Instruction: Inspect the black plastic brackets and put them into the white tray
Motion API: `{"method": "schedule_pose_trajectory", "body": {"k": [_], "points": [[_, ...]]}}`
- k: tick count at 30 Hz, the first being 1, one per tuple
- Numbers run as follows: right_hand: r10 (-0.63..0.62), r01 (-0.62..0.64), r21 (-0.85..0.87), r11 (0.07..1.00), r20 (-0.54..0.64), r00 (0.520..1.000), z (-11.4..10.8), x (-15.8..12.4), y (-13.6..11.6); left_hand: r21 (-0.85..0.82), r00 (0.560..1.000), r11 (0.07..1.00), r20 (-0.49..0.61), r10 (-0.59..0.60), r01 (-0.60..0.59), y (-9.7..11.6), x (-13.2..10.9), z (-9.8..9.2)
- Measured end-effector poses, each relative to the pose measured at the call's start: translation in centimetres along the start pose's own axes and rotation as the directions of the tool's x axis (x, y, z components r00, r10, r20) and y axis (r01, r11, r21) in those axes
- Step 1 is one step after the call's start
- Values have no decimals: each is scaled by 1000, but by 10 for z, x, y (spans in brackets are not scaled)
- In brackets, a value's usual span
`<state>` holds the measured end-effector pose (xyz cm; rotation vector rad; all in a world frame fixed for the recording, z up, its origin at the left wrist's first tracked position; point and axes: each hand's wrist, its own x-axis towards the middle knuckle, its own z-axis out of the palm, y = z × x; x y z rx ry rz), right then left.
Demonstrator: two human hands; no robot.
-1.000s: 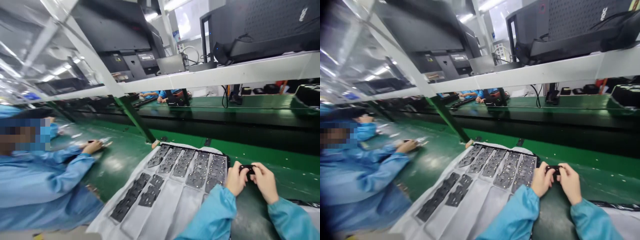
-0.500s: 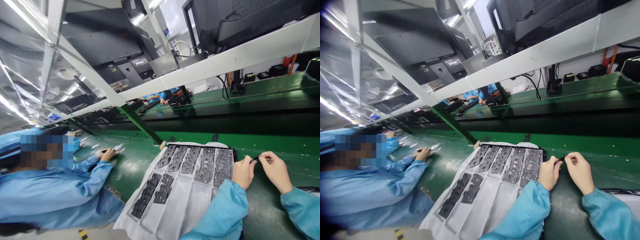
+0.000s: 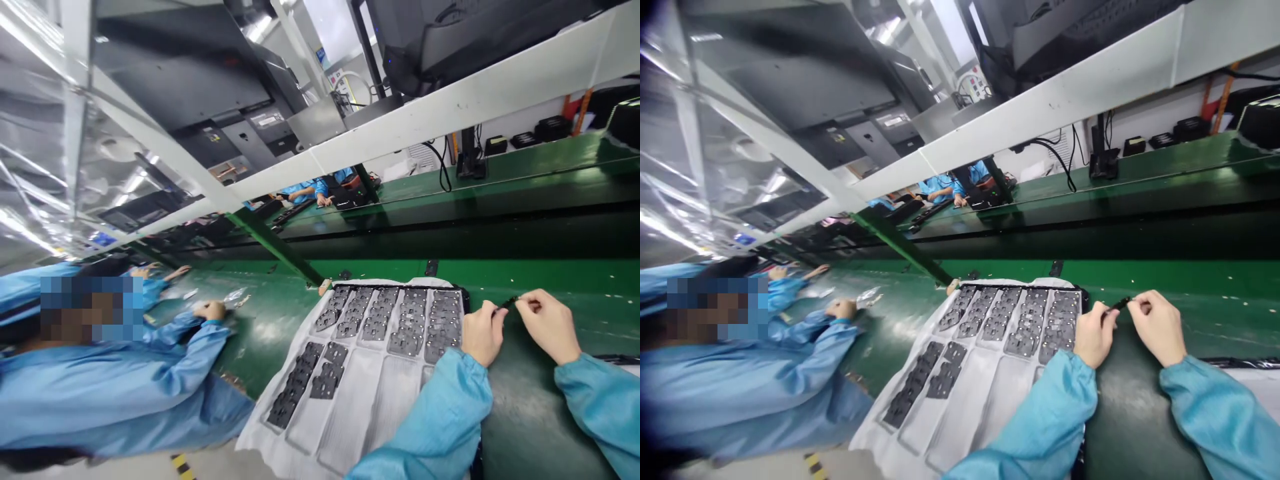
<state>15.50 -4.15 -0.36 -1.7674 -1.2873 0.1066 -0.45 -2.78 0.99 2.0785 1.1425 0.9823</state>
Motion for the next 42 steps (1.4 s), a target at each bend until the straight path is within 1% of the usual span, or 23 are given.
{"method": "schedule_pose_trajectory", "body": {"k": [2, 4, 5, 7, 8, 9, 12, 14, 16, 18, 19, 21, 26, 29, 37, 42], "points": [[17, -16, 10, 1000, -76, 997, -2, 6, 9, -179, 995, 979, -16, -102, 98, -2, 2, 0], [88, -78, 86, 993, -114, 990, -4, 10, 14, -377, 979, 906, 5, -206, 193, -3, 5, -1], [140, -123, 151, 981, -104, 985, -5, 11, 15, -466, 969, 855, 26, -245, 229, -4, 6, -2], [234, -210, 300, 930, -46, 971, -5, 12, 15, -595, 955, 757, 66, -290, 271, -6, 9, -4], [255, -232, 368, 901, -14, 967, -5, 12, 13, -632, 950, 721, 88, -298, 285, -7, 10, -5], [245, -222, 424, 878, 0, 970, -4, 12, 12, -655, 948, 695, 112, -299, 297, -8, 11, -5], [160, -135, 513, 847, -5, 987, -3, 10, 4, -673, 945, 668, 174, -277, 319, -9, 11, -7], [155, -149, 544, 826, 35, 987, -4, 8, -3, -672, 946, 668, 187, -264, 319, -9, 10, -7], [172, -236, 605, 760, 164, 971, -5, 6, -11, -668, 948, 674, 186, -259, 315, -8, 9, -7], [128, -331, 662, 673, 336, 933, -6, 3, -17, -667, 950, 679, 184, -252, 309, -8, 9, -7], [97, -366, 675, 641, 401, 911, -6, 2, -20, -668, 951, 679, 183, -248, 305, -7, 9, -7], [63, -399, 682, 613, 461, 885, -4, 0, -24, -670, 953, 679, 184, -239, 300, -7, 9, -8], [124, -395, 673, 625, 414, 902, 1, -2, -26, -652, 951, 692, 226, -212, 310, -4, 8, -8], [125, -386, 674, 630, 402, 907, 1, -2, -26, -645, 948, 696, 246, -200, 314, -3, 8, -8], [130, -386, 689, 614, 394, 910, -2, -4, -31, -643, 947, 697, 256, -195, 317, -4, 7, -8], [147, -357, 708, 609, 341, 928, -1, -7, -34, -646, 949, 700, 268, -166, 305, -5, 6, -7]]}}
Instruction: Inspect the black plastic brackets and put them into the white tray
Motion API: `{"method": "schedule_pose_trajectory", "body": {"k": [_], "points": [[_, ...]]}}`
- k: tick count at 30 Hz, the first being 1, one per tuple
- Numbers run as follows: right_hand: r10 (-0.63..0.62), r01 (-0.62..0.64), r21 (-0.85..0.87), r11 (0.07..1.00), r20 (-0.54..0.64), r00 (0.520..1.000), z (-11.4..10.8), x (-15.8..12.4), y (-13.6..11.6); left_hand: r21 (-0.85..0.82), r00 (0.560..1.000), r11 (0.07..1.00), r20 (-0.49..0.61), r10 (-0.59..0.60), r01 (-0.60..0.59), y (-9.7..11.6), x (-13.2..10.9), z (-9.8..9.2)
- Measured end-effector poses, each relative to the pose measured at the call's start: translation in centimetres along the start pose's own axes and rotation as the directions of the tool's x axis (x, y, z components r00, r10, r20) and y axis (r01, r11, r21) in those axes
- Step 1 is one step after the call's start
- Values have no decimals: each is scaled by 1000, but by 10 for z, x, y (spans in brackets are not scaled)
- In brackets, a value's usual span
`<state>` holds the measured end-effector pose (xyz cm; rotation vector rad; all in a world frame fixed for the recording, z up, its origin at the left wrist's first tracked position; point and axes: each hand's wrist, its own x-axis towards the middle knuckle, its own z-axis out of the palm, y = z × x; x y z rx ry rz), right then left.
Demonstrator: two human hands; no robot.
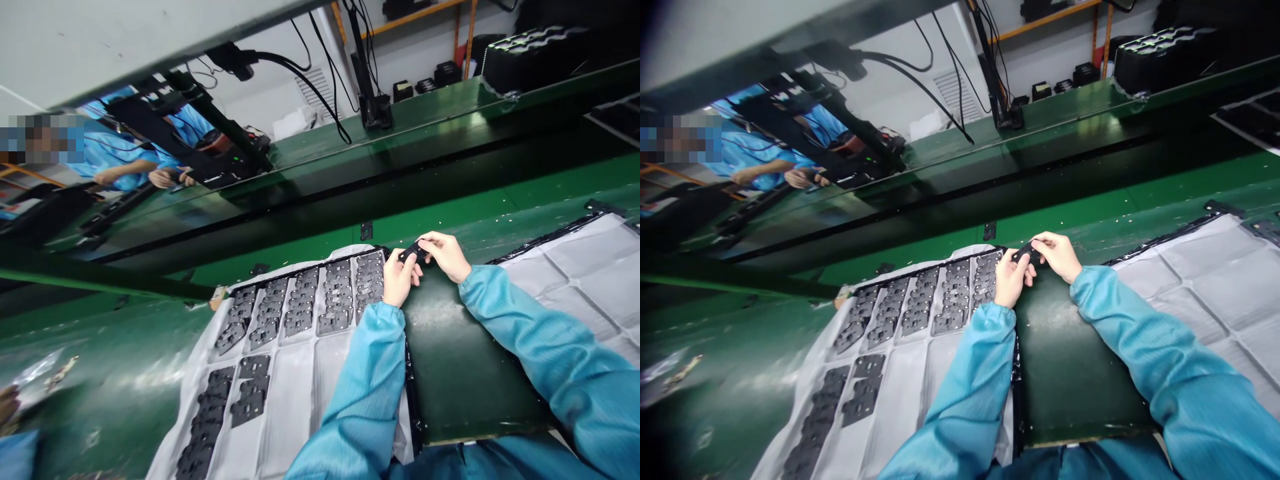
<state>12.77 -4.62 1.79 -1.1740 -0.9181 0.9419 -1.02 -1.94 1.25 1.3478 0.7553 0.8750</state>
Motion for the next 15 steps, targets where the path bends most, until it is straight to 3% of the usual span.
{"method": "schedule_pose_trajectory", "body": {"k": [4, 8, 15], "points": [[-39, 34, -51, 998, -87, 995, 6, -4, 3, 4, 999, 1000, -44, 11, -11, -2, 0, 3], [-89, 70, -120, 990, -163, 983, 11, -7, 7, -97, 989, 995, -145, -15, 1, -2, 2, 2], [-38, 25, -105, 994, -121, 992, 13, -11, 8, -217, 960, 976, -267, -84, 25, -1, 4, -5]]}}
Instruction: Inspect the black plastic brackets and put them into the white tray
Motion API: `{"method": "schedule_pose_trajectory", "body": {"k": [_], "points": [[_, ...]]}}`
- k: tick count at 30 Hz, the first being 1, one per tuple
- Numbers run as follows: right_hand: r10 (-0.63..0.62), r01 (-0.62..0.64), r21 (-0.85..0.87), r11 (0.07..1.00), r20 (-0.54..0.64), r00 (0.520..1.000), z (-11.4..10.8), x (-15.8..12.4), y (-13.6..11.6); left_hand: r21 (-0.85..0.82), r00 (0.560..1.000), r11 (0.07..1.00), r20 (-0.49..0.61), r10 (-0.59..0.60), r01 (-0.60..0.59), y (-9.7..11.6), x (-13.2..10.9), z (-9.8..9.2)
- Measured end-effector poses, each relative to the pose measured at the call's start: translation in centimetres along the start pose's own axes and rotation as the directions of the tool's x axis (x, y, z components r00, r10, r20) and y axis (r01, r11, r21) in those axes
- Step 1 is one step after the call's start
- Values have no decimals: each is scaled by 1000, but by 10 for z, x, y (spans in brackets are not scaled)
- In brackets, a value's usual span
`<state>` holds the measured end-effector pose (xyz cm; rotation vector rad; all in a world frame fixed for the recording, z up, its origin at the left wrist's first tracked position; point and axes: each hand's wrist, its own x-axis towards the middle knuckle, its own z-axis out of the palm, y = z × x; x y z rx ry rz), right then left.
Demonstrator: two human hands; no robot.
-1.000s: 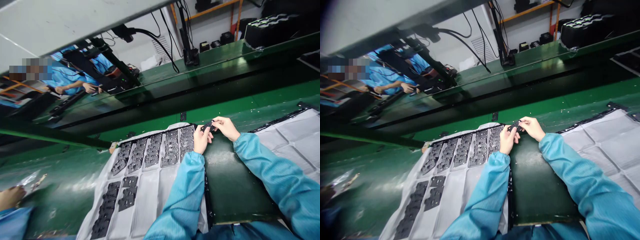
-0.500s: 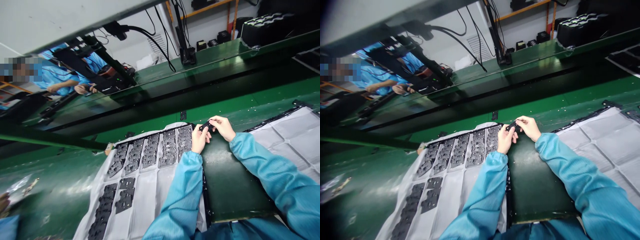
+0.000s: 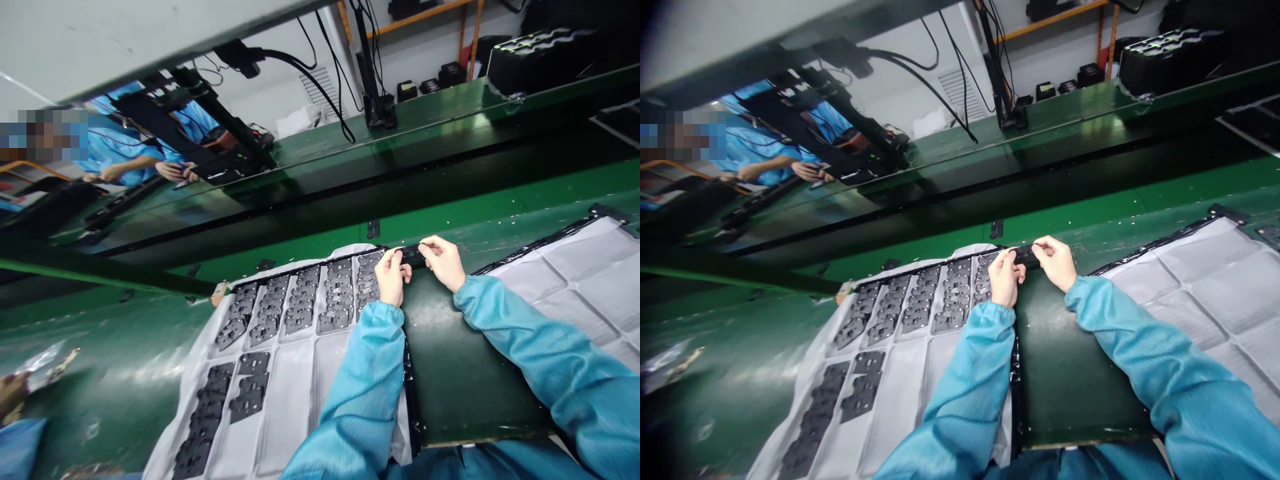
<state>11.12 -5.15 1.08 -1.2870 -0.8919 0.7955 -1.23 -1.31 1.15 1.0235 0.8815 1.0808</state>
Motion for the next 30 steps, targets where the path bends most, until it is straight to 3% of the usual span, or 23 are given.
{"method": "schedule_pose_trajectory", "body": {"k": [12, 22, 30], "points": [[54, -62, 47, 997, 171, 984, 4, -6, -9, -90, 998, 996, -50, -24, 20, -1, 6, -4], [82, -97, 83, 992, 167, 982, 4, -6, -6, -74, 998, 997, -57, -14, 10, 3, 3, -2], [91, -101, 96, 990, 98, 991, 5, -5, -6, -119, 997, 992, -62, -43, 35, 3, 3, 2]]}}
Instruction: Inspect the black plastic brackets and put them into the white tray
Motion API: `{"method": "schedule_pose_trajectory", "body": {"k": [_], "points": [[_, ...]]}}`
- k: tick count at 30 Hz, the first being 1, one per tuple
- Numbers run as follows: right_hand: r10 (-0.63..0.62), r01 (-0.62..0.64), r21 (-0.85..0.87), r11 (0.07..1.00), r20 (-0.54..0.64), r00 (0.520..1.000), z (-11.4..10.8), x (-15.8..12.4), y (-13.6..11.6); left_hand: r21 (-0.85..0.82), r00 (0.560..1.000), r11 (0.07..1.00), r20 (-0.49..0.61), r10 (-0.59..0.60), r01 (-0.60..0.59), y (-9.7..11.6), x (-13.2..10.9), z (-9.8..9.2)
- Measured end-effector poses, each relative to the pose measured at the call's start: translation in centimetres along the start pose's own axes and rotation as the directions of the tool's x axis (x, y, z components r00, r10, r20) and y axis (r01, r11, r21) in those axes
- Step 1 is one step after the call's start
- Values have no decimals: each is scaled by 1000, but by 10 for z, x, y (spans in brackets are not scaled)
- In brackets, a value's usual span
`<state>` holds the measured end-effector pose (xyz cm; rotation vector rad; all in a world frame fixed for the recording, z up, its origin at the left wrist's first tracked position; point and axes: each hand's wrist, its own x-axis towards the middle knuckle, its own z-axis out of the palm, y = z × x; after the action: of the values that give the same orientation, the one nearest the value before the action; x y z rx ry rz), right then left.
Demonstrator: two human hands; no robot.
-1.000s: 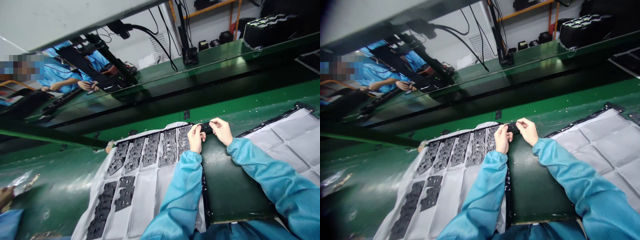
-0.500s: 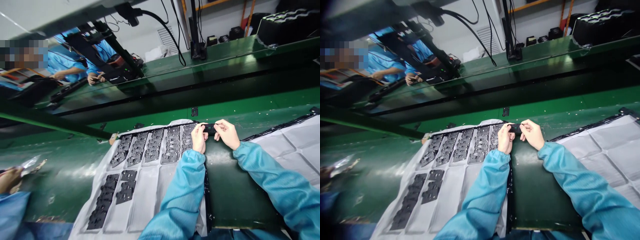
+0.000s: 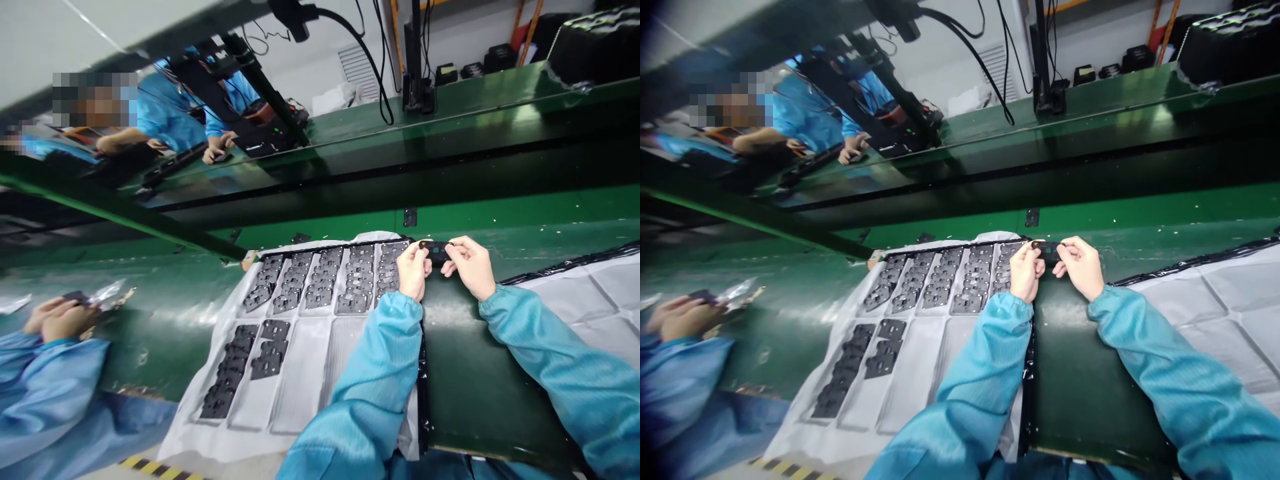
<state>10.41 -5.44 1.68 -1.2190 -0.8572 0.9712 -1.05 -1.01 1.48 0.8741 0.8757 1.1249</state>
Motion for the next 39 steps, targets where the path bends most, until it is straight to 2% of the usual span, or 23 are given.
{"method": "schedule_pose_trajectory", "body": {"k": [5, 8, 20, 28, 32, 35, 39], "points": [[-25, 23, -22, 999, -90, 996, -6, 3, 5, 46, 987, 999, 161, -12, 5, 4, -3, -1], [-21, 20, -14, 1000, -96, 995, -9, 3, 5, 25, 976, 1000, 219, -14, 9, 5, -5, -2], [25, -25, 33, 999, 4, 1000, -10, -2, 7, 131, 998, 990, 4, 57, -57, -1, 1, -5], [24, -24, 35, 999, -4, 1000, -9, -2, 6, 90, 995, 994, 74, 63, -69, 2, -2, -5], [34, -35, 18, 999, 22, 999, -9, -3, 4, 84, 999, 995, 3, 46, -46, 1, -2, -4], [10, -10, 1, 1000, 19, 1000, -8, -1, 4, 66, 999, 997, -9, 49, -48, 2, 2, -2], [6, -6, -53, 999, 8, 1000, -6, -1, 0, 61, 990, 991, -69, 124, -120, 9, 4, 1]]}}
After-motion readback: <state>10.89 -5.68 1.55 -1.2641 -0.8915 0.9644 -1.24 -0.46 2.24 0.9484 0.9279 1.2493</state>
